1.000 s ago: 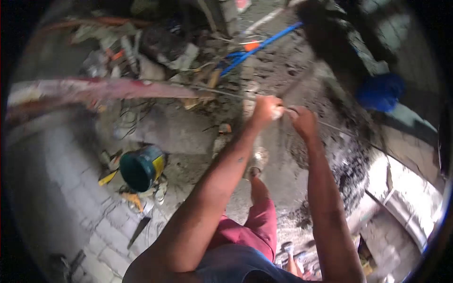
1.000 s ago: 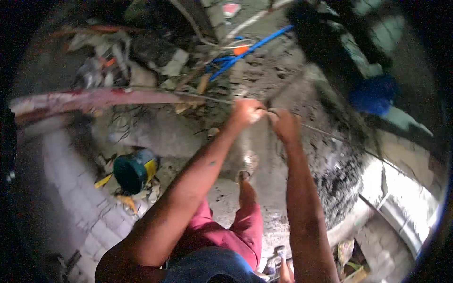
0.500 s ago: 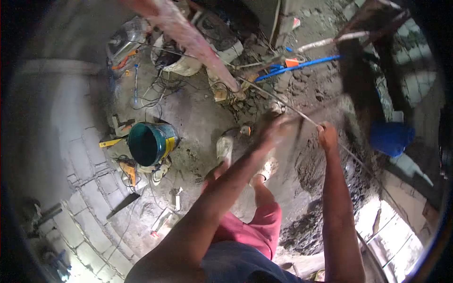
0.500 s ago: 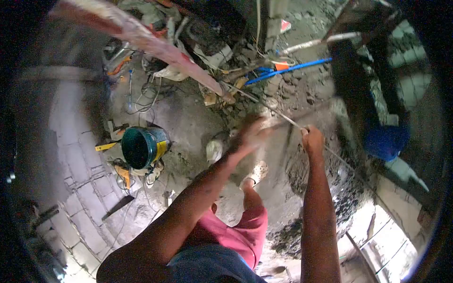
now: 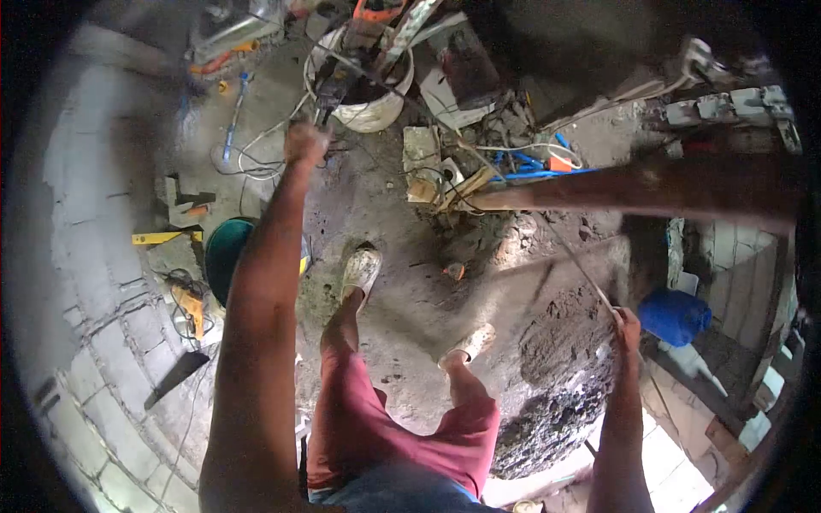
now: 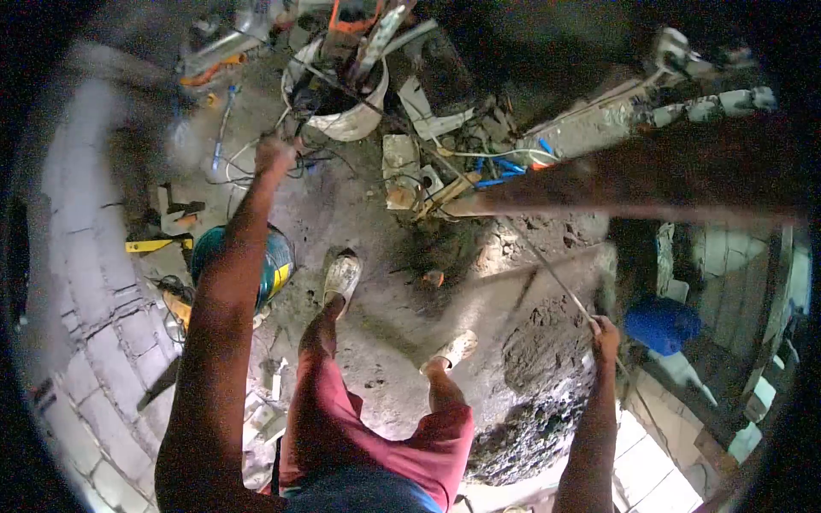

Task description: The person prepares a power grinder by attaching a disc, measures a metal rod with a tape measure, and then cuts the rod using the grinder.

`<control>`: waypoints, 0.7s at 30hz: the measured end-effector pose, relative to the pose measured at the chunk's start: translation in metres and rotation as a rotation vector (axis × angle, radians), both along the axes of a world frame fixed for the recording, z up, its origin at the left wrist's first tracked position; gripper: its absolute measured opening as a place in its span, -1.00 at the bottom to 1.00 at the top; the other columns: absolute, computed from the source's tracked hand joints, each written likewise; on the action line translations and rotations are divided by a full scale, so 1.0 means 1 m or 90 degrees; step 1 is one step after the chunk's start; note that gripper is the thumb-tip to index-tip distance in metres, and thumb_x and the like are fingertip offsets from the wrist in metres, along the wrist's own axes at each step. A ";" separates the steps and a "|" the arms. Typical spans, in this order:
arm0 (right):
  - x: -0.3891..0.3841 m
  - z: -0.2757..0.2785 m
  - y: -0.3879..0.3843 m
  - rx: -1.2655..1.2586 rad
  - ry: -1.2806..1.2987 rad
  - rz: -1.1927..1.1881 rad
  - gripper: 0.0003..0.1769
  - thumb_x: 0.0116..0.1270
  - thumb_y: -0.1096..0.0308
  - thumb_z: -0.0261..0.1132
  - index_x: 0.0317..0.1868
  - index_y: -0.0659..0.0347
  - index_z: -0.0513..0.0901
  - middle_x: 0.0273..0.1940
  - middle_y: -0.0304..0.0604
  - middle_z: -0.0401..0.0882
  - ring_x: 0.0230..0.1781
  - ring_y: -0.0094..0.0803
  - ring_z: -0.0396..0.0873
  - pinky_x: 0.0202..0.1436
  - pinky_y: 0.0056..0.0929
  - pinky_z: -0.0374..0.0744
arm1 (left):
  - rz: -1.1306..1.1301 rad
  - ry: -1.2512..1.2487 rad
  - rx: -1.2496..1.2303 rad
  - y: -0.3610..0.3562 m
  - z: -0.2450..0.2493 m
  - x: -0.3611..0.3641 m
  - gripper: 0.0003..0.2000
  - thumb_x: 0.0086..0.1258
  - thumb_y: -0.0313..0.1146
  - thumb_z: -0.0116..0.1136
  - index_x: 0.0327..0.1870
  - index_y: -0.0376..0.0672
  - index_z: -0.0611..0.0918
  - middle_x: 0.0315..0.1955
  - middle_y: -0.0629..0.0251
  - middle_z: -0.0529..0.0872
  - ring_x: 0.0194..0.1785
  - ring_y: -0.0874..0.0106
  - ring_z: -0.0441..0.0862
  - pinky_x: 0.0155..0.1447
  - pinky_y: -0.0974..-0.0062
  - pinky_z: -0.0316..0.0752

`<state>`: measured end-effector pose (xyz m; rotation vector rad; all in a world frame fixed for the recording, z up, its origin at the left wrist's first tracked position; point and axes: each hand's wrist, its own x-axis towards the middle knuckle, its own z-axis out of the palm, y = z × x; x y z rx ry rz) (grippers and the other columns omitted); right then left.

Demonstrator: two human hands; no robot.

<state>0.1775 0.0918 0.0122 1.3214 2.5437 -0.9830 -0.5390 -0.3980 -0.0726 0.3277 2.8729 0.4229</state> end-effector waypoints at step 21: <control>0.099 -0.037 0.054 -0.026 -0.213 -0.059 -0.65 0.45 0.14 0.32 -0.04 0.28 0.75 -0.26 -0.17 0.73 -0.24 -0.49 0.60 -0.09 -0.44 0.53 | -0.261 -0.019 -0.085 0.013 -0.018 -0.141 -0.37 0.11 0.01 0.45 0.14 -0.22 0.63 0.03 -0.14 0.72 0.12 -0.03 0.69 0.21 0.08 0.56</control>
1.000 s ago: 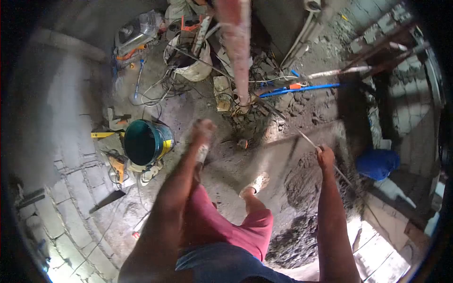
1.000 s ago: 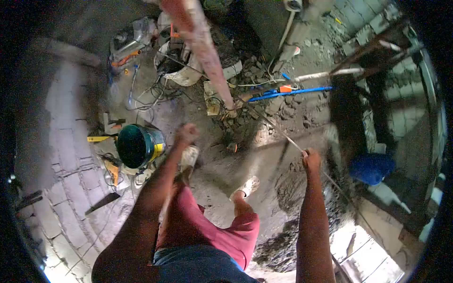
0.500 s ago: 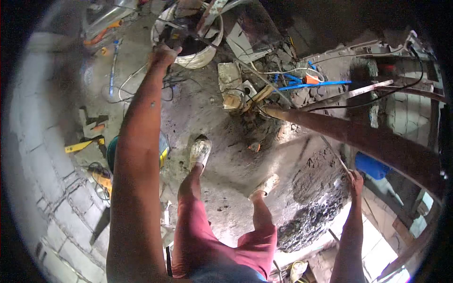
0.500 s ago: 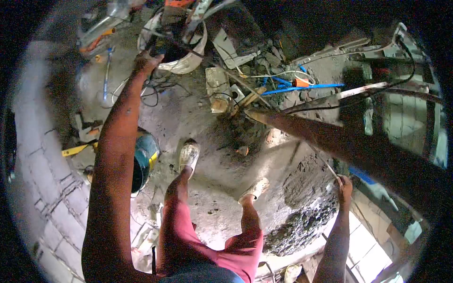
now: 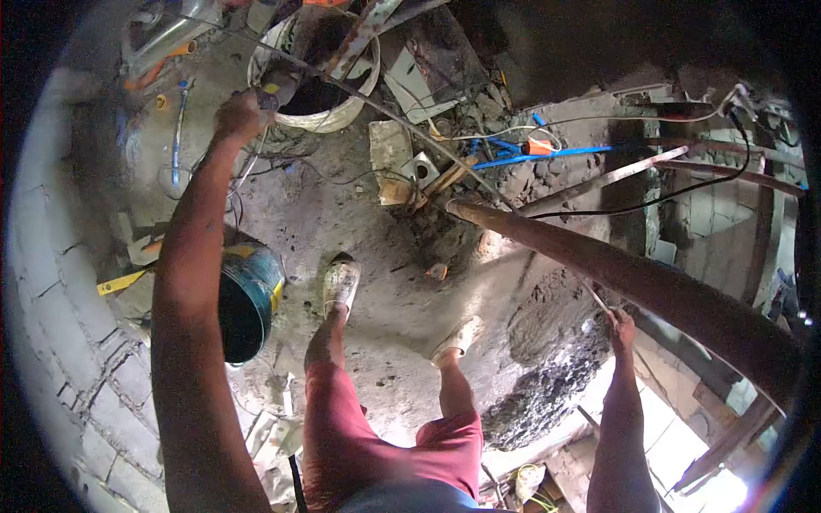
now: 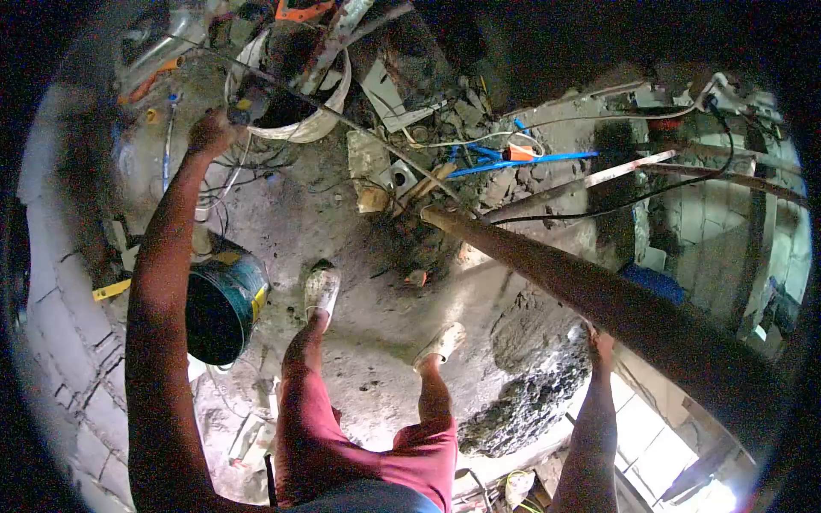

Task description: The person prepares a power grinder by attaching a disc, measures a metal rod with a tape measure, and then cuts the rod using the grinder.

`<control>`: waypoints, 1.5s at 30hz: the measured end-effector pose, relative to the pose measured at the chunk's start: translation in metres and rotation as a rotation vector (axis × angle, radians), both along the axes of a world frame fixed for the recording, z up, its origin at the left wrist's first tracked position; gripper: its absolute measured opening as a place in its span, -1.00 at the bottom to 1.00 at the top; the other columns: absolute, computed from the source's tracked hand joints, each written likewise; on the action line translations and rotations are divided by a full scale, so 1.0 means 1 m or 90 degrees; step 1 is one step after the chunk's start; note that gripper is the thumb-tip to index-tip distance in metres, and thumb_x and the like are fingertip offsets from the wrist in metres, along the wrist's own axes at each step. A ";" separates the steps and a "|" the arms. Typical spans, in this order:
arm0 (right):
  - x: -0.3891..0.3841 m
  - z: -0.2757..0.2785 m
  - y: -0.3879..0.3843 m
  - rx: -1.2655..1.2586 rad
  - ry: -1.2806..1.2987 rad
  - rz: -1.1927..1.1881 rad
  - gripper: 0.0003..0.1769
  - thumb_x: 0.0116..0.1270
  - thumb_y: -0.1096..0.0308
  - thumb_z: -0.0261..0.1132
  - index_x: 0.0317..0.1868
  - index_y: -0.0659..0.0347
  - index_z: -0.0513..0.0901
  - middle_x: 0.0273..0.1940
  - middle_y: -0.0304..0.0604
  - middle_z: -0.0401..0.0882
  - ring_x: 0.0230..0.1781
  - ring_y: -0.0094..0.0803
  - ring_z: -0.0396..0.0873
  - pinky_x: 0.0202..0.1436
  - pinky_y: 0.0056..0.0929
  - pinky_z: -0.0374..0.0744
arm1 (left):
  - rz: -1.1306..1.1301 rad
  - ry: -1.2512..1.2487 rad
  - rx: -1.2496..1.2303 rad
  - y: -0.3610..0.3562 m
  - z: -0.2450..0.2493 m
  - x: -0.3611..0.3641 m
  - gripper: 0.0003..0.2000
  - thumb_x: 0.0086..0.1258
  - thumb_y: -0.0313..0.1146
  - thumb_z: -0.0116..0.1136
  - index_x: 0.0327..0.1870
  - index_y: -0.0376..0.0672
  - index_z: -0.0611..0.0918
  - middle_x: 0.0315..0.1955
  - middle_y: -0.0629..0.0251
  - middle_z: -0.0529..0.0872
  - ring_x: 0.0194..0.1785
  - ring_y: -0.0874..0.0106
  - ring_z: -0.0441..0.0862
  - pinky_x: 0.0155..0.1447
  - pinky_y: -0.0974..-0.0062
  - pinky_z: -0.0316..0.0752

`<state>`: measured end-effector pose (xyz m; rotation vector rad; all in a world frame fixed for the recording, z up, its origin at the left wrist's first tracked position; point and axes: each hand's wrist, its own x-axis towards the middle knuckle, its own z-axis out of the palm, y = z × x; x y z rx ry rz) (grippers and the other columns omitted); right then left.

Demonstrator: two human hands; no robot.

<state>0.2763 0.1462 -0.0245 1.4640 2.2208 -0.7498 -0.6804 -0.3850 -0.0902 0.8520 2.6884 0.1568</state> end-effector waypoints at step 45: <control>-0.092 0.166 -0.330 -0.649 1.013 -0.935 -0.17 0.55 -0.34 -0.06 0.46 0.21 0.35 0.29 0.10 0.52 0.22 -0.06 0.56 0.36 -0.04 0.50 | 0.083 -1.086 0.279 0.116 0.270 0.705 -0.35 0.33 -0.06 0.44 0.30 -0.27 0.46 -0.16 0.29 0.64 -0.18 0.49 0.64 -0.12 0.47 0.58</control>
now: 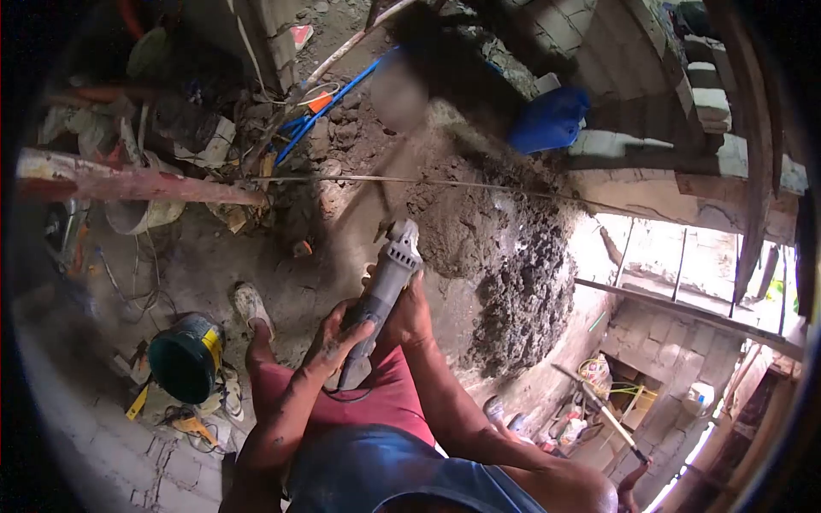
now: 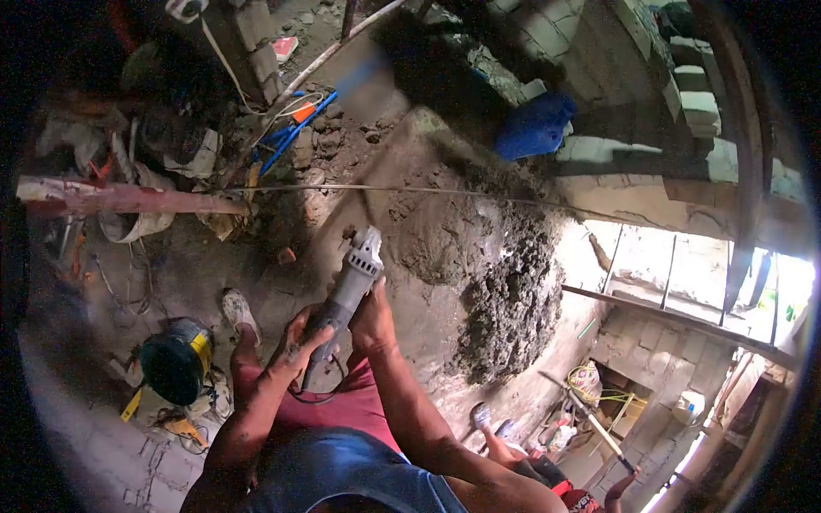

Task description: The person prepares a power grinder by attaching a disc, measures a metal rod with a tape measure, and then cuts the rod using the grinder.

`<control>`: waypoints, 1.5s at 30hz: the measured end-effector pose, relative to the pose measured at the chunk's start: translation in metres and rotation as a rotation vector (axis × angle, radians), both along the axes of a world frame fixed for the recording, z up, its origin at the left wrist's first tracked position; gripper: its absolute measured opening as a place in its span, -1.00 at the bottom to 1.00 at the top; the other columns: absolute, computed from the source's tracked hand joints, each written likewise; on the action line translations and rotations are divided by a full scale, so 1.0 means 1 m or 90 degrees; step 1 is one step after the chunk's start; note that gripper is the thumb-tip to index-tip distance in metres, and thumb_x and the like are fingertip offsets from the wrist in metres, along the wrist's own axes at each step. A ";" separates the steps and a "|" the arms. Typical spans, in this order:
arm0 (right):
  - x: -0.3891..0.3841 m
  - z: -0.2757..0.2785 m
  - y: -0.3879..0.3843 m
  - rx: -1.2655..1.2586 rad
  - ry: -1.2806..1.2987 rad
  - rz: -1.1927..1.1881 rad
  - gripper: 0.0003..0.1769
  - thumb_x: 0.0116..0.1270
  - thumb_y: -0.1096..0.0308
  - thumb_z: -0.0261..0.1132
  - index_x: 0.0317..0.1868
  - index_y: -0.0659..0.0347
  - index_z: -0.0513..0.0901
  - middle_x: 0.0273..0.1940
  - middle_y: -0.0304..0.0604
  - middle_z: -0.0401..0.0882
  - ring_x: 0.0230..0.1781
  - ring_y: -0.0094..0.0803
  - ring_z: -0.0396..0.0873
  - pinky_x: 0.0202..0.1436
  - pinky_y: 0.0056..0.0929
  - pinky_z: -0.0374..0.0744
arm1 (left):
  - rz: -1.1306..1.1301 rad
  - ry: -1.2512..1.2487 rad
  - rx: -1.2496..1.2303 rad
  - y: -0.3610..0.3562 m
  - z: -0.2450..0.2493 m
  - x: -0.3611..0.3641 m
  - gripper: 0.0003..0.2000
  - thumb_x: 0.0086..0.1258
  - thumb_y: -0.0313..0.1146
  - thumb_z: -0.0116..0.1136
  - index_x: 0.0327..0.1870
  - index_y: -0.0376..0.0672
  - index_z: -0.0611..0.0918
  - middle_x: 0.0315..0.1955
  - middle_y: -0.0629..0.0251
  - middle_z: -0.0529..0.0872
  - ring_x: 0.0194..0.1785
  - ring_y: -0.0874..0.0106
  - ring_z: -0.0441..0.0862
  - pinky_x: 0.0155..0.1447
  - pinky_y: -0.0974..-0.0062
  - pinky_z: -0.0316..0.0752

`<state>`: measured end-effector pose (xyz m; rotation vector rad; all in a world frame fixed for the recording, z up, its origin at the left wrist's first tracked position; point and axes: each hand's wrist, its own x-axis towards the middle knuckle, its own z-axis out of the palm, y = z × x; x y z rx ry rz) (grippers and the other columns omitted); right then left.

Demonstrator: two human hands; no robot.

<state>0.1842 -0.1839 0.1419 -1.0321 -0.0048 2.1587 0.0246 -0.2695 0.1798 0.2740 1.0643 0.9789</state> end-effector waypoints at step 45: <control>-0.066 -0.006 0.025 0.094 -0.583 0.022 -0.46 0.26 -0.04 0.42 0.04 0.24 0.62 -0.18 -0.17 0.67 -0.27 -0.44 0.61 -0.13 -0.37 0.56 | -0.329 0.489 0.087 0.044 -0.051 -0.014 -0.25 0.01 -0.09 0.52 0.18 -0.23 0.39 -0.10 -0.16 0.71 0.01 -0.21 0.66 0.10 -0.01 0.55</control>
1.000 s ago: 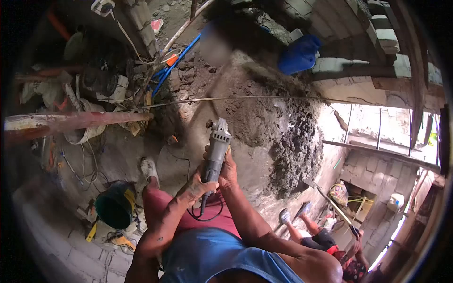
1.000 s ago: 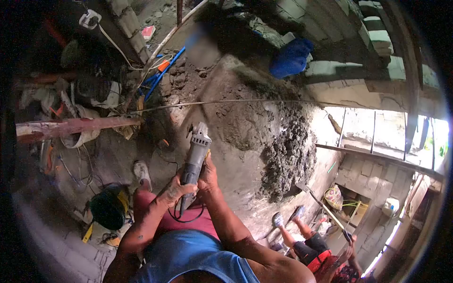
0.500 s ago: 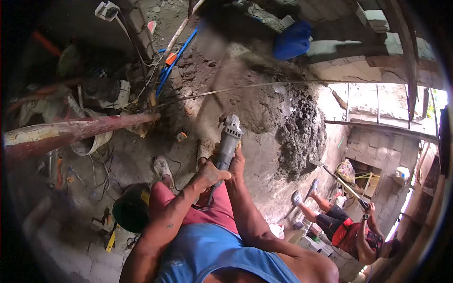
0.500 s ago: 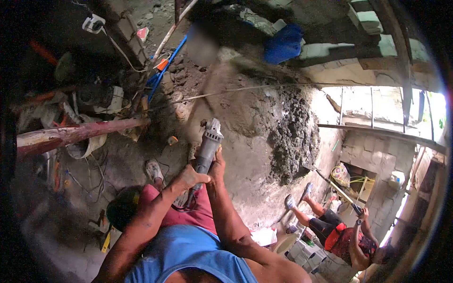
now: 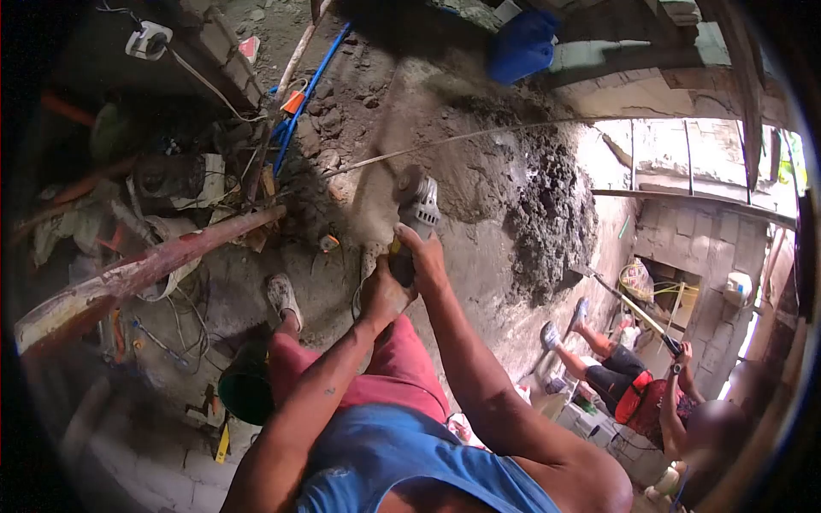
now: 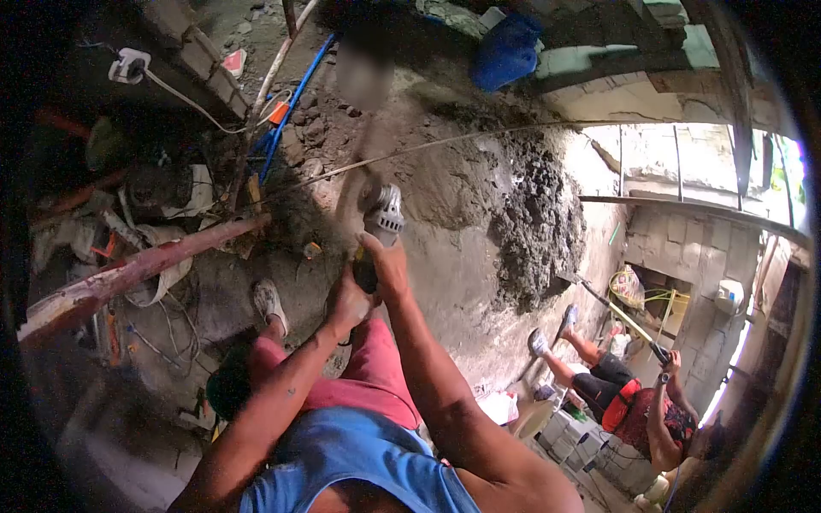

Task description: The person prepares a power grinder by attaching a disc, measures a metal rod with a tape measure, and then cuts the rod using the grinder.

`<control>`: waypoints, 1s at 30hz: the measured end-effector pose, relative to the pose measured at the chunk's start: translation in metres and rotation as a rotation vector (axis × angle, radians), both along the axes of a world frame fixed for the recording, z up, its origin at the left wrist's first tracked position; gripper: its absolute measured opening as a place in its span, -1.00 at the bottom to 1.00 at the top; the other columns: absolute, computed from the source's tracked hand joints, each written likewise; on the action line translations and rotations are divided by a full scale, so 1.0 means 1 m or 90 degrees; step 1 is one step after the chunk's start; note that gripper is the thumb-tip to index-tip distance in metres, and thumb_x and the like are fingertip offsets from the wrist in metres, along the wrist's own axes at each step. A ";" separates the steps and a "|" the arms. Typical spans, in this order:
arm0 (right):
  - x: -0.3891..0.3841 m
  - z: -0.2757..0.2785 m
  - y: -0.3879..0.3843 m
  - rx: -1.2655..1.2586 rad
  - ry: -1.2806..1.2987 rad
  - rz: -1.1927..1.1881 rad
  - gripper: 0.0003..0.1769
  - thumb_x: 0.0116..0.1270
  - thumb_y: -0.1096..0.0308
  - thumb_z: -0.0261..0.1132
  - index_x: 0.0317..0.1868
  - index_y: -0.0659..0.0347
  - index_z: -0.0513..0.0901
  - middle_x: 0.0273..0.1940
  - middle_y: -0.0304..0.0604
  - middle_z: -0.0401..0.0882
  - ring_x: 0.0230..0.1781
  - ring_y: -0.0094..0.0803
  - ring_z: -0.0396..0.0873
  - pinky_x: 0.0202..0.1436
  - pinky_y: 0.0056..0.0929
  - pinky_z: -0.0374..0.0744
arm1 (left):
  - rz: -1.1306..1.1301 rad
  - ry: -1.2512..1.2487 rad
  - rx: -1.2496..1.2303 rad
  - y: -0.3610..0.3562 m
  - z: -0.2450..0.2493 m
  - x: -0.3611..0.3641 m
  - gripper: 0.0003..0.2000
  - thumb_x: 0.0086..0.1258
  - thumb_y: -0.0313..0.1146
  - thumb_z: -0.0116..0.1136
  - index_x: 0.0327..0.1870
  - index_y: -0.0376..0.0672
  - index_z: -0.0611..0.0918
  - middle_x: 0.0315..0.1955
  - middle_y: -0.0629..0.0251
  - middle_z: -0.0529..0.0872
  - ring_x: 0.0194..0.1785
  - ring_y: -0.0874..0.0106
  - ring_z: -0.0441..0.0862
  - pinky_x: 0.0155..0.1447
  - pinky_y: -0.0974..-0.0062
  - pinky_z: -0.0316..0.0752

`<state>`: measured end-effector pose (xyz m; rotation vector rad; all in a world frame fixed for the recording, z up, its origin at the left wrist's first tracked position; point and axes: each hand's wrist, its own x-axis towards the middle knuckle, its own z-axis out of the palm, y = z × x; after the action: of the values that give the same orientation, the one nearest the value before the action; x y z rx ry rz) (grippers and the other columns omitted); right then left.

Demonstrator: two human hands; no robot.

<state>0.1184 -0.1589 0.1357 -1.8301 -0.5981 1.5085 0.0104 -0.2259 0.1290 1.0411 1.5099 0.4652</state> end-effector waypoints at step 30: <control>-0.037 -0.056 -0.043 -0.130 0.132 -0.368 -0.54 0.19 0.07 0.48 -0.14 0.34 0.69 -0.40 -0.14 0.64 -0.49 -0.34 0.62 -0.37 -0.30 0.59 | -0.362 -0.096 -0.075 0.028 -0.013 -0.065 0.12 -0.11 -0.28 0.50 0.50 -0.48 0.05 0.27 -0.44 0.46 0.40 -0.16 0.44 0.46 0.14 0.37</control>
<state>0.0816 -0.2021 0.0798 -1.7558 0.1854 1.3597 -0.0548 -0.1978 0.1163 1.2511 1.0332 0.0503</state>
